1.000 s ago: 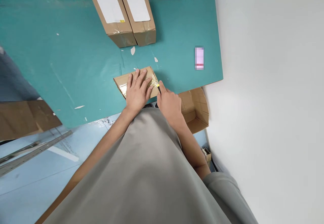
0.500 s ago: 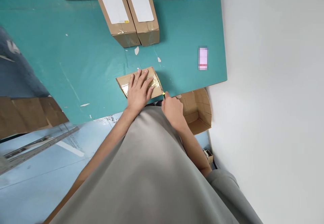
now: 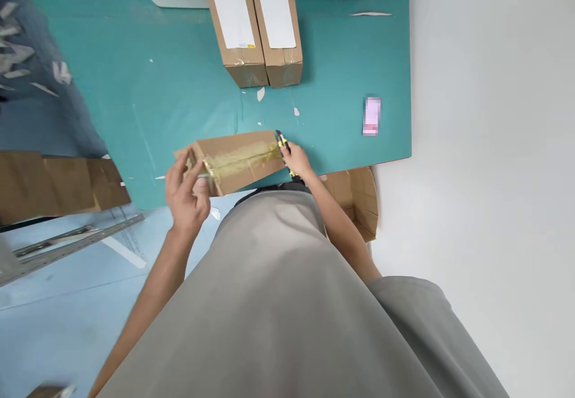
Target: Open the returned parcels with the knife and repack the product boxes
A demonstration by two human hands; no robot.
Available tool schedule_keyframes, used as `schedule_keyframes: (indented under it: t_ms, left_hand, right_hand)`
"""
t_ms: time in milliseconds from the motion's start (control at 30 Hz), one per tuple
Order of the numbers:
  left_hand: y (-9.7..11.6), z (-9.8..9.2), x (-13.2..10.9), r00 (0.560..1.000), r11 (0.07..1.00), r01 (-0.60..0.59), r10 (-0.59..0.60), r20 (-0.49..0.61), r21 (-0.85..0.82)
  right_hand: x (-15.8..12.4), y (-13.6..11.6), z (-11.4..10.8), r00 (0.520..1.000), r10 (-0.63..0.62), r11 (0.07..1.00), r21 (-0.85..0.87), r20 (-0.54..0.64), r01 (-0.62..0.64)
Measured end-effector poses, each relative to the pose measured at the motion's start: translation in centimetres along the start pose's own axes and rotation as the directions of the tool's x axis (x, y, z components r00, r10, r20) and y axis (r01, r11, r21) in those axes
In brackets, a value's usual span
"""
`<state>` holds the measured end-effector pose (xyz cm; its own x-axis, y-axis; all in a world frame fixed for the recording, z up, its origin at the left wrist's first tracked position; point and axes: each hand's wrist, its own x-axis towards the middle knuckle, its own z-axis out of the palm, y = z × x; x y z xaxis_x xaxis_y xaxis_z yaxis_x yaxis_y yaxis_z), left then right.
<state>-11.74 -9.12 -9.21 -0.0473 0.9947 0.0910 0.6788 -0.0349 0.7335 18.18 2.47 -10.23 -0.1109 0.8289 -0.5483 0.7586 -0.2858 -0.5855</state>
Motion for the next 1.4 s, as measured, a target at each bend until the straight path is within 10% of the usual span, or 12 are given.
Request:
schedule_keyframes:
  t_ms: [233,667,967,1400]
  left_hand:
    - [0.9,1.3,-0.8,0.977,0.987,0.144,-0.154,-0.148,-0.077]
    - [-2.5,10.3,0.3,0.942,0.865,0.305,-0.211,0.263,-0.398]
    - [-3.7,10.7,0.6,0.949,0.851,0.237,-0.099,0.299,-0.469]
    - [-3.3,11.1,0.6,0.954,0.820,0.235,-0.092,0.285,-0.522]
  right_hand:
    - [-2.0,-0.2,-0.2,0.997,0.050,0.994,-0.097,-0.055,-0.055]
    - [-7.3,1.6,-5.4,0.970,0.008,0.884,-0.452,-0.242,-0.121]
    - [-6.5,-6.8,-1.5,0.922,-0.151,0.627,-0.687,0.356,0.368]
    - [-6.0,-9.1,-1.2,0.898,-0.117,0.435,-0.791,0.425,0.431]
